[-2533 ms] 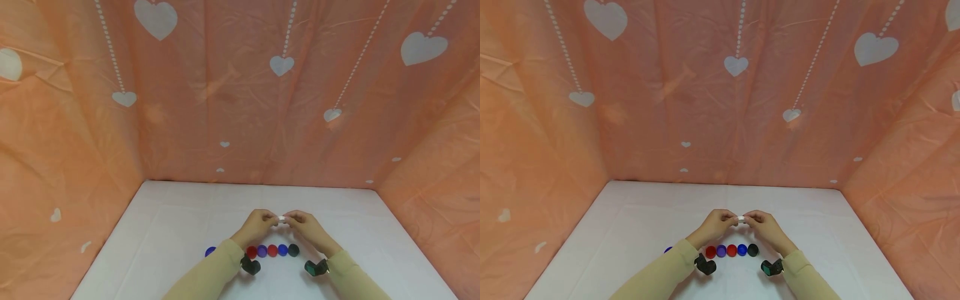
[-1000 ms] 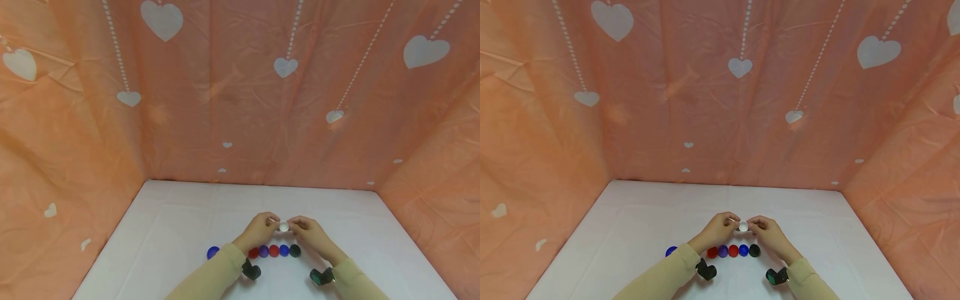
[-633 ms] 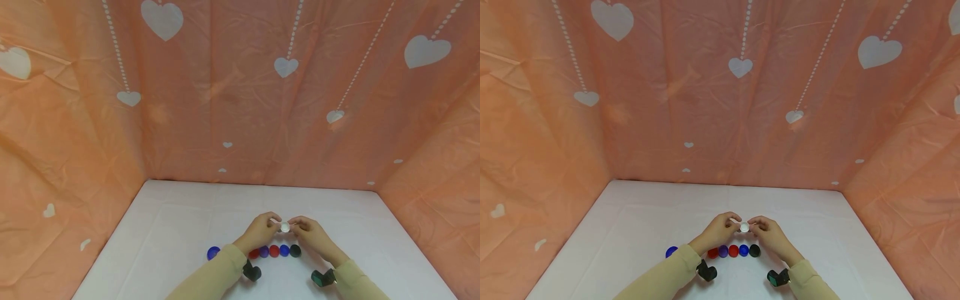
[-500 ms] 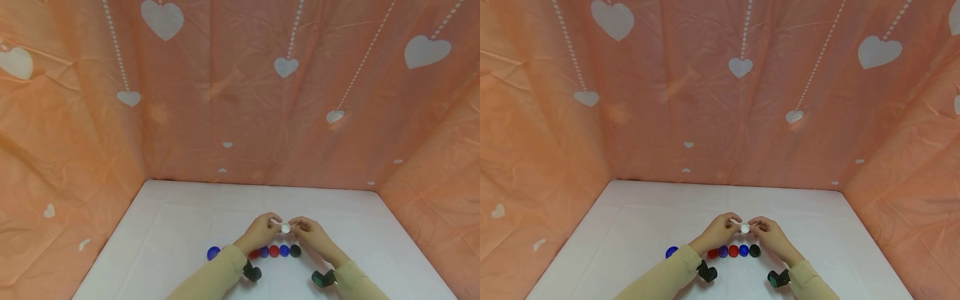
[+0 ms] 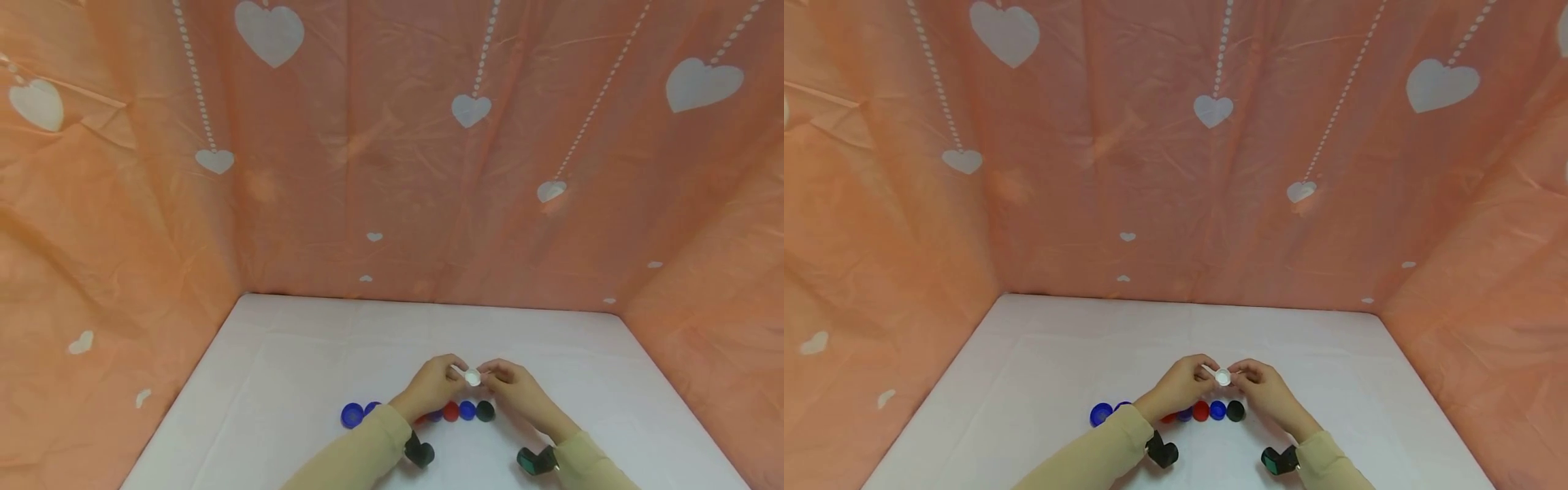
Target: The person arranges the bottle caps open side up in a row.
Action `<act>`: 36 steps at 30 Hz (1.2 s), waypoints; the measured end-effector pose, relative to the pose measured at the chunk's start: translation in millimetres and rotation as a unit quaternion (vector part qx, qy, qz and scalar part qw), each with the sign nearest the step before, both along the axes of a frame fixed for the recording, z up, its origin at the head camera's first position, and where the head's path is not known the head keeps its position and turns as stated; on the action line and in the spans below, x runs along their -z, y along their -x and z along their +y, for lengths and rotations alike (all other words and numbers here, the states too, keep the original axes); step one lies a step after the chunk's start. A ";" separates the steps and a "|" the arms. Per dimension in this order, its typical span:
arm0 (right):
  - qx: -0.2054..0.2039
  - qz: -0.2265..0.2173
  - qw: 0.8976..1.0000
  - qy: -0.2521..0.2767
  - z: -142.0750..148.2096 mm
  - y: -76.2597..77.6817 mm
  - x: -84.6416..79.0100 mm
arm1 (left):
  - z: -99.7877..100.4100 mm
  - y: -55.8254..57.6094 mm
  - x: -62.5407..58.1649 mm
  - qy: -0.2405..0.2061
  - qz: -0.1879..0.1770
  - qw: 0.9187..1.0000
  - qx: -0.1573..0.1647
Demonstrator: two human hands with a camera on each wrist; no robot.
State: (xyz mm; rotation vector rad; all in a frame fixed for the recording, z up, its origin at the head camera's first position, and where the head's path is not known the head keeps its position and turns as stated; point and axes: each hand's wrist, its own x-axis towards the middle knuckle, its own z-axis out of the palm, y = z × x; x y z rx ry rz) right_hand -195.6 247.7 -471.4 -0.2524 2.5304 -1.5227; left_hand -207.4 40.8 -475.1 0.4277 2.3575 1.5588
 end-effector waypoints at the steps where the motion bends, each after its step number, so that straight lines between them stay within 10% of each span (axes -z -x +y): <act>1: 0.000 0.000 1.000 -0.002 1.2 -0.7 -0.1 | 1.5 -0.6 0.1 -0.003 -0.003 1.000 0.000; 23: -0.051 -0.032 0.998 0.006 31.5 -8.7 7.6 | 28.5 -6.2 7.2 0.050 0.062 0.997 0.010; 36: -0.053 -0.011 0.998 -0.039 43.0 -13.5 12.3 | 34.2 -13.2 5.4 0.209 0.133 0.965 0.086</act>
